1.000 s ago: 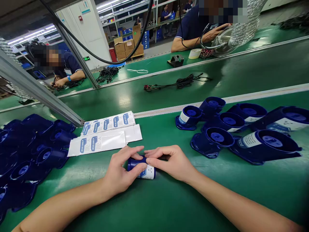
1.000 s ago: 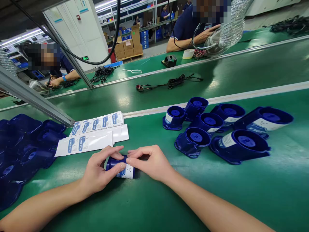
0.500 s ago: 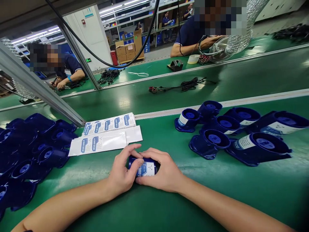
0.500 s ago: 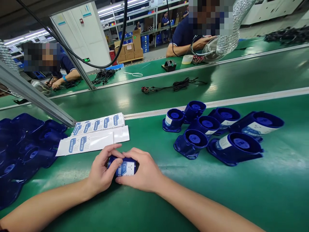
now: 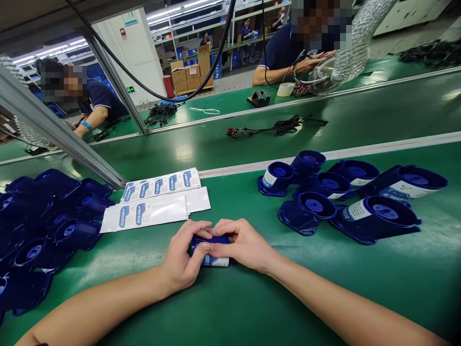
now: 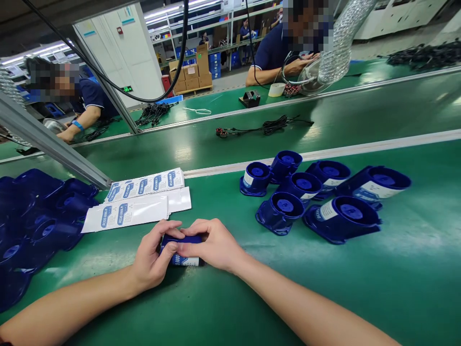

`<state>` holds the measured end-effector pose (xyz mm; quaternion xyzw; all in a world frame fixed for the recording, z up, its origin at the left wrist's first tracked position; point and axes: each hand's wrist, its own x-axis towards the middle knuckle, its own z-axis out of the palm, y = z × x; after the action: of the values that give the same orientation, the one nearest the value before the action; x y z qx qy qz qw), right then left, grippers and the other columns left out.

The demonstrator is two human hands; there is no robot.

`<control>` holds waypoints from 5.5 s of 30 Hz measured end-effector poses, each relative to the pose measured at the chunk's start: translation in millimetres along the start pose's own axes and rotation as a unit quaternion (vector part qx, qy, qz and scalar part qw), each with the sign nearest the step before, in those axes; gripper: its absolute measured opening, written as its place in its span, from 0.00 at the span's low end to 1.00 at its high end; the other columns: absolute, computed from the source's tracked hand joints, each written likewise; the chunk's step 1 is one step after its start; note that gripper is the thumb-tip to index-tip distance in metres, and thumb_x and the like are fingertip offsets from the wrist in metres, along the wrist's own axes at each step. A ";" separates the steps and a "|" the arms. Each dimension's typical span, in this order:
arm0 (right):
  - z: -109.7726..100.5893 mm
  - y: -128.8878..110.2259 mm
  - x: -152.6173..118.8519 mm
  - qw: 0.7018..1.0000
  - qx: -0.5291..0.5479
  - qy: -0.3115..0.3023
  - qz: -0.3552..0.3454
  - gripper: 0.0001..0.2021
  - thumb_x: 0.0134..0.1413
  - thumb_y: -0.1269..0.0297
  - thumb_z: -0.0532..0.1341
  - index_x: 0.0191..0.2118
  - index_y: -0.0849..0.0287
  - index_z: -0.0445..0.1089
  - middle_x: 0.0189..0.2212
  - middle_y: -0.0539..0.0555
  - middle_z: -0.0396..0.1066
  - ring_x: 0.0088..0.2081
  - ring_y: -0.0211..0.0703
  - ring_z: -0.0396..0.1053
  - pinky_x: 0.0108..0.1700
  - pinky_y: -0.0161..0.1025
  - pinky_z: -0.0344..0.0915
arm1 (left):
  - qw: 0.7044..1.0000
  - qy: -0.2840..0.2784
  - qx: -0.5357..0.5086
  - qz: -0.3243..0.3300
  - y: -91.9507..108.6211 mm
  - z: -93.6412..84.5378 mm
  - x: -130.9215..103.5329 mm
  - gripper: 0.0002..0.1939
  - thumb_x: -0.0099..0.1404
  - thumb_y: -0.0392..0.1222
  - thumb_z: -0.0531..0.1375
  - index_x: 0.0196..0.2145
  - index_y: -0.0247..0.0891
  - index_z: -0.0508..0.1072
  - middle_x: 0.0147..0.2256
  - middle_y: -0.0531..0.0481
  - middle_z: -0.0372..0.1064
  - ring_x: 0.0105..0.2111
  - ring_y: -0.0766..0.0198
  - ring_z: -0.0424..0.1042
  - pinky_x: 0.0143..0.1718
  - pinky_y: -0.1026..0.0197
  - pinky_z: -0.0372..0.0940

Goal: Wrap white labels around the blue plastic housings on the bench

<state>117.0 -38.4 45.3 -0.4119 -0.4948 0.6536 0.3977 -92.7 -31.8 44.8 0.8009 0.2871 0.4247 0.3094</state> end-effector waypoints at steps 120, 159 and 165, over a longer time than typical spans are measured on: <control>9.5 16.6 -5.6 0.986 0.125 -0.042 -0.106 0.25 0.65 0.42 0.70 0.57 0.48 0.63 0.49 0.54 0.76 0.48 0.44 0.75 0.55 0.45 0.70 | 0.902 -0.021 -0.331 -0.275 -15.3 7.3 -3.1 0.49 0.77 0.70 0.50 0.80 0.46 0.31 0.69 0.35 0.63 0.65 0.42 0.69 0.73 0.37 0.54; -23.1 -19.3 -28.8 0.782 -0.558 0.153 -0.231 0.33 0.64 0.68 0.67 0.73 0.52 0.64 0.59 0.64 0.70 0.61 0.64 0.67 0.63 0.62 0.70 | 0.883 -0.106 -0.378 -0.257 -29.7 15.9 -1.6 0.41 0.73 0.64 0.64 0.74 0.45 0.58 0.46 0.40 0.78 0.39 0.56 0.79 0.43 0.54 0.73; -39.8 -22.3 -39.1 0.650 -0.661 0.342 -0.153 0.19 0.59 0.67 0.66 0.56 0.59 0.74 0.48 0.69 0.69 0.52 0.73 0.66 0.54 0.73 0.68 | 0.906 -0.115 -0.300 -0.276 -25.2 17.9 -1.4 0.33 0.70 0.69 0.64 0.56 0.37 0.72 0.31 0.52 0.69 0.29 0.64 0.70 0.33 0.60 0.68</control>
<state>170.1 -57.7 65.9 -0.6787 -0.6805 -0.1036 0.2560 -82.9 -21.1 17.5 0.6021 0.3182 0.2932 0.6710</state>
